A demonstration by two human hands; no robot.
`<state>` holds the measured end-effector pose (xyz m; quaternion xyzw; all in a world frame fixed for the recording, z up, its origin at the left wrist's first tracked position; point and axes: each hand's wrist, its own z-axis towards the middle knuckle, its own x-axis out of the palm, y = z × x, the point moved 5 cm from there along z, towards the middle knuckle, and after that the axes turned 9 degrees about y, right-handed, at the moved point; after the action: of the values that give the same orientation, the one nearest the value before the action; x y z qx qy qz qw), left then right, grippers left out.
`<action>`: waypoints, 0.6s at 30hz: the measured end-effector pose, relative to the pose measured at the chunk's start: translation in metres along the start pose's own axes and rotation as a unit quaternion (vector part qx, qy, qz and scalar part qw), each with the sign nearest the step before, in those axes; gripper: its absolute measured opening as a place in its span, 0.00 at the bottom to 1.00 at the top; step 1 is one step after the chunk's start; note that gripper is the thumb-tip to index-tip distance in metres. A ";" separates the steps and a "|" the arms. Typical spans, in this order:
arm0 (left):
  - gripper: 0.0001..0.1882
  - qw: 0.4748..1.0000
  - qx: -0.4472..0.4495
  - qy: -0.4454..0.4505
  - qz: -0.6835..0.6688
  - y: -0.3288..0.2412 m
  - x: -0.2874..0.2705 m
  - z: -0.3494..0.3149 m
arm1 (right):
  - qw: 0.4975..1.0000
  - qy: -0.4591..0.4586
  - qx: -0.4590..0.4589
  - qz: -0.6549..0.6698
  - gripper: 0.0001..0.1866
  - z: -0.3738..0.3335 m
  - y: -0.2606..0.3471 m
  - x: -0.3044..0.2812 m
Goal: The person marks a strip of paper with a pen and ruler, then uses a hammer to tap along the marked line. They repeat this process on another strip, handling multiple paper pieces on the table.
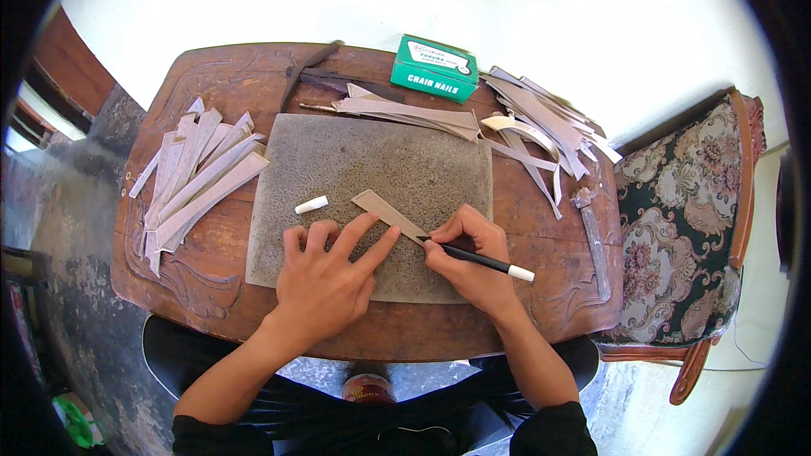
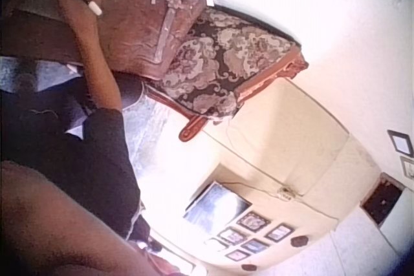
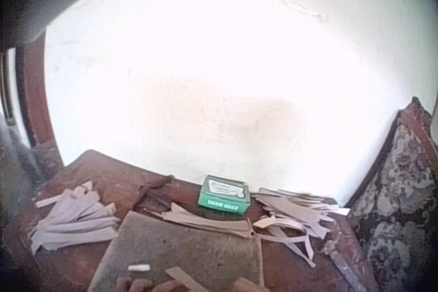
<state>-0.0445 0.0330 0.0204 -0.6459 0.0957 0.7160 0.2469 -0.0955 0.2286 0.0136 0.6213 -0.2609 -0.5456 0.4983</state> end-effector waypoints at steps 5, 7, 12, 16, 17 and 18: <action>0.35 1.000 0.000 0.001 -0.002 0.000 -0.001 0.000 | 1.000 0.001 -0.001 -0.014 0.09 0.000 0.005 -0.001; 0.35 1.000 -0.001 0.004 -0.003 0.000 -0.001 0.000 | 1.000 0.003 -0.003 -0.019 0.09 0.000 0.006 -0.001; 0.35 1.000 0.009 -0.008 0.022 -0.001 -0.001 0.001 | 0.998 -0.005 0.029 0.051 0.09 -0.002 -0.005 0.000; 0.35 0.999 0.013 -0.017 0.031 -0.001 -0.002 0.001 | 0.998 -0.022 -0.008 0.057 0.09 -0.004 -0.004 -0.003; 0.35 1.000 0.011 -0.013 0.024 -0.001 -0.002 0.001 | 0.998 -0.025 -0.010 0.062 0.09 -0.005 -0.001 -0.003; 0.35 1.000 0.009 -0.009 0.016 -0.001 -0.001 0.001 | 0.997 -0.028 -0.011 0.066 0.09 -0.006 0.000 -0.004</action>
<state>-0.0445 0.0342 0.0218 -0.6356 0.1100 0.7248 0.2421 -0.0906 0.2344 0.0150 0.5814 -0.3095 -0.5318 0.5324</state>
